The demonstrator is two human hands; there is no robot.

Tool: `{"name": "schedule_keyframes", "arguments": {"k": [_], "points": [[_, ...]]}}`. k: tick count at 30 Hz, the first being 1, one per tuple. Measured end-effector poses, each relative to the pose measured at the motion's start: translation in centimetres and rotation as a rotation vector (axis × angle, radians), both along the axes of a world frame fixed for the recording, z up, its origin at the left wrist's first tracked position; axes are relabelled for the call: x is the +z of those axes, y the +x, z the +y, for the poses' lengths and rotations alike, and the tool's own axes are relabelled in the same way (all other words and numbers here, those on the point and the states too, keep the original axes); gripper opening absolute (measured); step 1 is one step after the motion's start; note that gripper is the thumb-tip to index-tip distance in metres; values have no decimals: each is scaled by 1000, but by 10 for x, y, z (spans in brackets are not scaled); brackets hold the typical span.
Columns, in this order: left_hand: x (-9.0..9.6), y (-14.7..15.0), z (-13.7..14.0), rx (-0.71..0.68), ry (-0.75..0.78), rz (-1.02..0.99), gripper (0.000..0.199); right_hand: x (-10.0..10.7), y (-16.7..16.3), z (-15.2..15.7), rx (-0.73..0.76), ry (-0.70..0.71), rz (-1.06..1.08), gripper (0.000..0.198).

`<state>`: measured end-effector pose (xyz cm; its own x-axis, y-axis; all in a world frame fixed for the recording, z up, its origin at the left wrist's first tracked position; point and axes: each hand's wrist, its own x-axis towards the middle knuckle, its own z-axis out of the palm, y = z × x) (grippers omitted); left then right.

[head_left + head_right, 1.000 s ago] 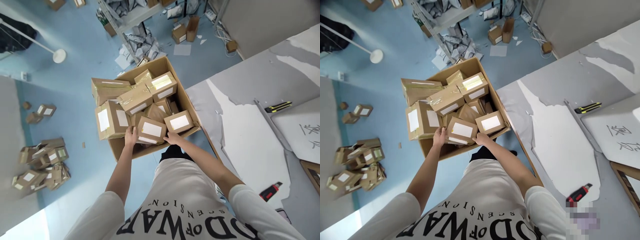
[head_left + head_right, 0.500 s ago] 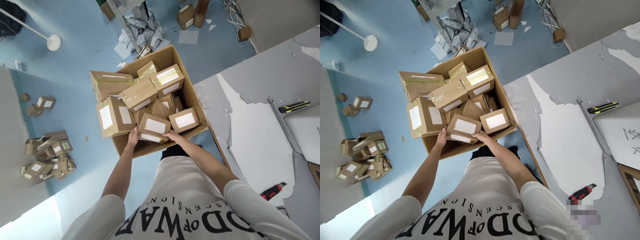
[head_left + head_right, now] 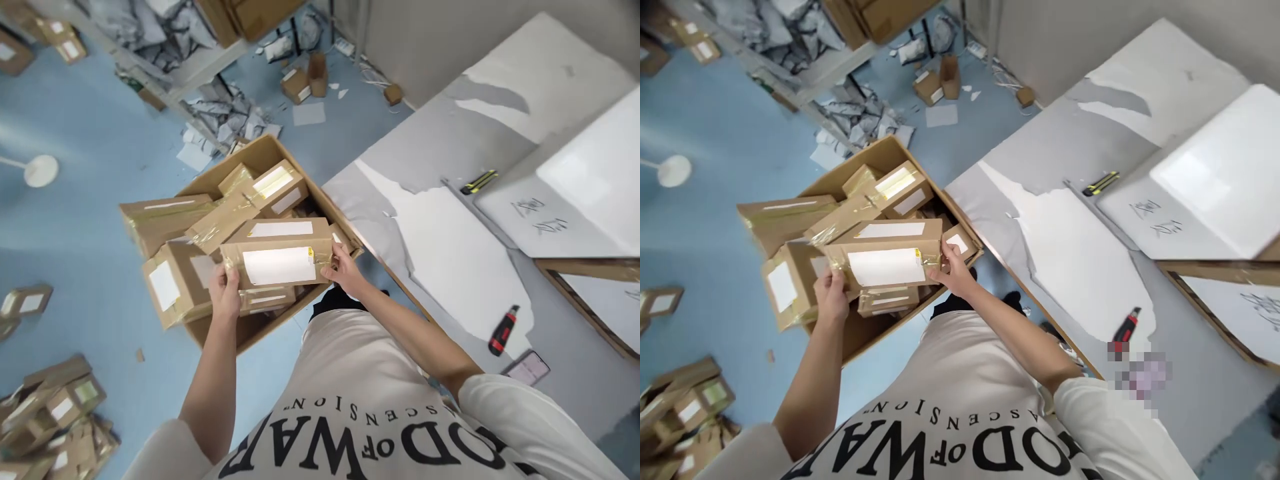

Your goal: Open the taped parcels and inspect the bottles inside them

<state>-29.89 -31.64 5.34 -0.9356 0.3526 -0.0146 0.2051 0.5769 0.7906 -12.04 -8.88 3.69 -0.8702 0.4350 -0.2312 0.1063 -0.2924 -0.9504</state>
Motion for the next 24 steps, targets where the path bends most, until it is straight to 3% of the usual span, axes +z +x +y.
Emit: {"name": "schedule_keyframes", "arguments": {"k": [3,6,9,12,15,18,24], "points": [[21,11,66,-179,72,86,53,12,41,33,-181,127,54,97],[33,44,138,-406,86,121,45,16,99,65,-414,200,20,86],[29,100,205,-594,73,105,39,10,169,88,-640,210,-61,77],[10,166,258,-772,32,11,36,-4,243,100,-827,205,-168,76],[-16,227,297,-948,-10,-94,35,-21,309,103,-963,194,-290,74],[-39,277,324,-1035,-55,-186,36,-37,361,103,-1048,180,-382,70],[-64,328,350,-1060,-154,-354,37,-61,415,102,-1142,28,-465,68]]}}
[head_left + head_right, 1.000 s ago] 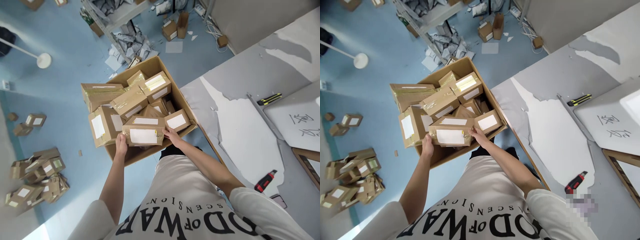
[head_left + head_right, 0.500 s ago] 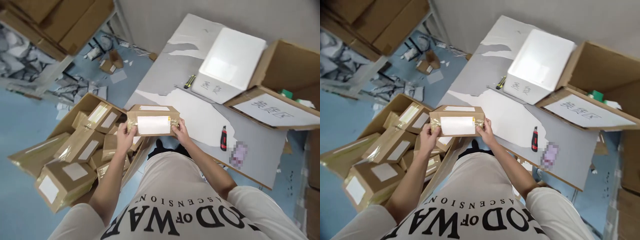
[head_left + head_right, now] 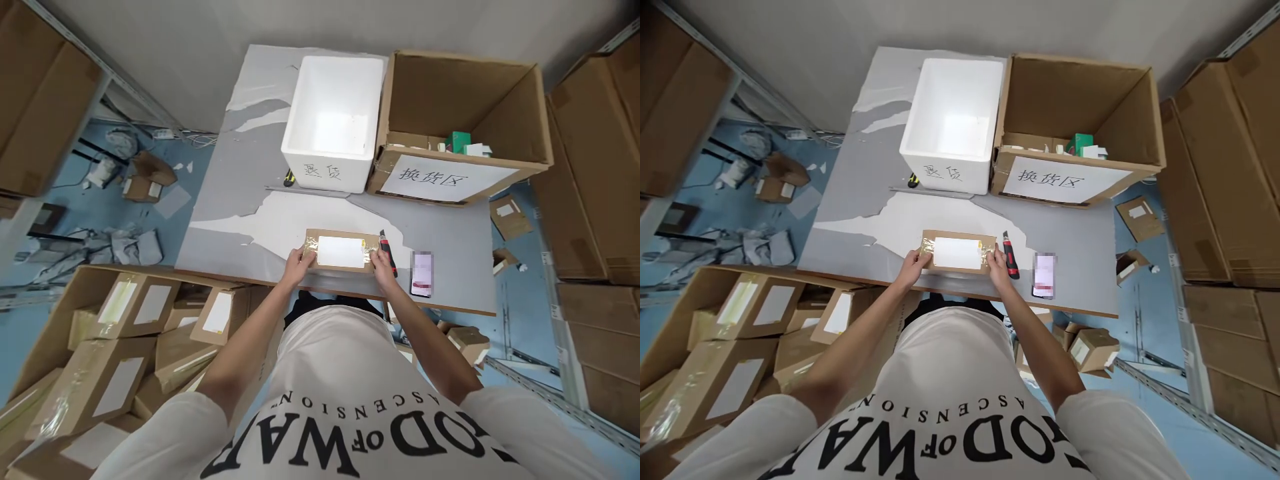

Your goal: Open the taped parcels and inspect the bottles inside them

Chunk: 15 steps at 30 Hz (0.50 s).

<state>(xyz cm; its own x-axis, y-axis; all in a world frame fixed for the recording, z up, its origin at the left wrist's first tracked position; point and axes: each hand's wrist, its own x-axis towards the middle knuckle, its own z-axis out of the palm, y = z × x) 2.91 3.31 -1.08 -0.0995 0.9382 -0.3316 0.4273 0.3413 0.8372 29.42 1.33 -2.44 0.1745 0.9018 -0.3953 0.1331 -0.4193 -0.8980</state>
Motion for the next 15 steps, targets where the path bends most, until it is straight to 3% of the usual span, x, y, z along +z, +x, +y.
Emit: {"name": "schedule_keyframes", "arguments": {"k": [3,12,15], "points": [[-7,4,4,-8,-58,-6,39,-8,7,2,-22,-54,15,68],[-26,-8,13,1,-161,-16,49,-11,-3,13,-1,-31,-38,72],[-29,-9,12,-34,-130,-30,51,-13,-5,11,1,-17,-82,71]]}}
